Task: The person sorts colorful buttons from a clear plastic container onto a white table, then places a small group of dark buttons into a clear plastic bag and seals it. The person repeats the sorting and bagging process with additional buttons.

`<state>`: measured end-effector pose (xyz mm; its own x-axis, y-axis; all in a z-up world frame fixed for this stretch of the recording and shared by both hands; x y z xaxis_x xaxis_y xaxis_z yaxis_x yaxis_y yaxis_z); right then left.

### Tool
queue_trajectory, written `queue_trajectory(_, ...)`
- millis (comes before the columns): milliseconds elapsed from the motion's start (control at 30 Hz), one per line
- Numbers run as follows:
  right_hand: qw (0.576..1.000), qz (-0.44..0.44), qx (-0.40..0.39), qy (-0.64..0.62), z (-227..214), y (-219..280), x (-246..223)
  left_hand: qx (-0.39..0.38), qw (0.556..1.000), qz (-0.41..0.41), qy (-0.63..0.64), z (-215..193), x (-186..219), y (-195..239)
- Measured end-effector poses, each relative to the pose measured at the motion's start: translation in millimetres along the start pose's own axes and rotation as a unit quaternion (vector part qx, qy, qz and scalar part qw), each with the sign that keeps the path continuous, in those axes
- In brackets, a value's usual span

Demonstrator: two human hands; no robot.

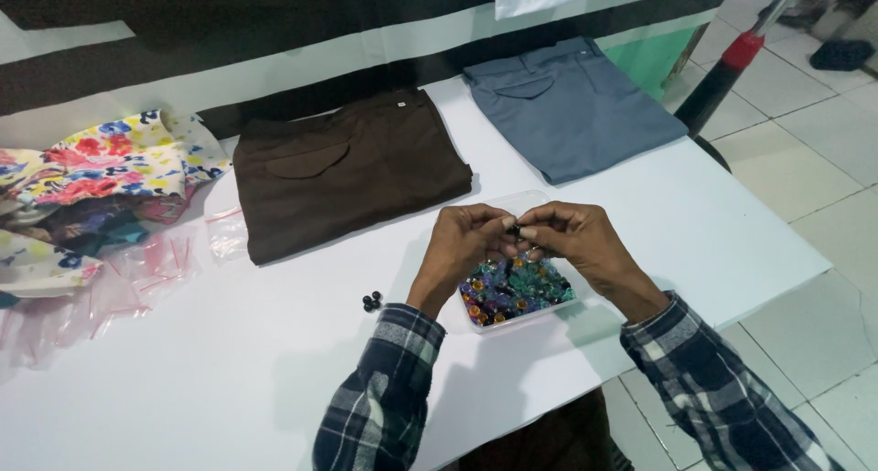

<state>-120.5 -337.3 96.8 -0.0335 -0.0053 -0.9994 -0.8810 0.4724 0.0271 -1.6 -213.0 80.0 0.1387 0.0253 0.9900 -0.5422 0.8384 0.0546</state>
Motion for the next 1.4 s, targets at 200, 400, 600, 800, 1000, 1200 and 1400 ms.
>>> queue_trajectory(200, 0.993, -0.093, 0.043, 0.054, 17.6, 13.2, -29.2, 0.045, 0.998, 0.037, -0.010, 3.6, 29.5, 20.2)
queue_trajectory(400, 0.976, -0.198, 0.045, 0.084, 57.2, 38.8, -71.4, 0.059, 0.993, 0.105, 0.004, -14.0, 60.0, 60.7)
queue_trajectory(600, 0.974, -0.216, 0.018, 0.061, 121.1, 78.5, -72.8, 0.114, 0.982, 0.142, -0.056, -56.5, 74.0, 145.9)
queue_trajectory(800, 0.980, -0.126, -0.061, 0.139, 164.6, 83.0, -8.5, 0.197, 0.974, 0.101, -0.055, -92.2, 15.5, 193.1)
queue_trajectory(1000, 0.929, -0.158, -0.098, 0.320, 184.0, 39.7, 56.4, 0.265, 0.933, -0.033, -0.242, -139.6, -56.5, 170.5)
queue_trajectory(1200, 0.910, -0.173, -0.085, 0.367, 193.1, 26.6, 68.5, 0.285, 0.882, 0.042, -0.372, -139.5, -55.9, 160.1)
queue_trajectory(1400, 0.904, -0.180, -0.046, 0.385, 187.8, 33.7, 74.4, 0.293, 0.863, 0.047, -0.409, -131.2, -49.5, 171.9)
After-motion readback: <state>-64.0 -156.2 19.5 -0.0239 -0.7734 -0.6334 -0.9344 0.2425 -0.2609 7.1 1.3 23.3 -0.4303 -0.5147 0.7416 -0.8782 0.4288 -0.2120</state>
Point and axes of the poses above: each hand's wrist, its own y-axis away from the middle knuckle, its own z-axis out of the palm, x = y × z, the point moved 3 cm from there along -y, towards the middle knuckle, and after that the axes turned 3 degrees about -y, right-handed, at the moved point
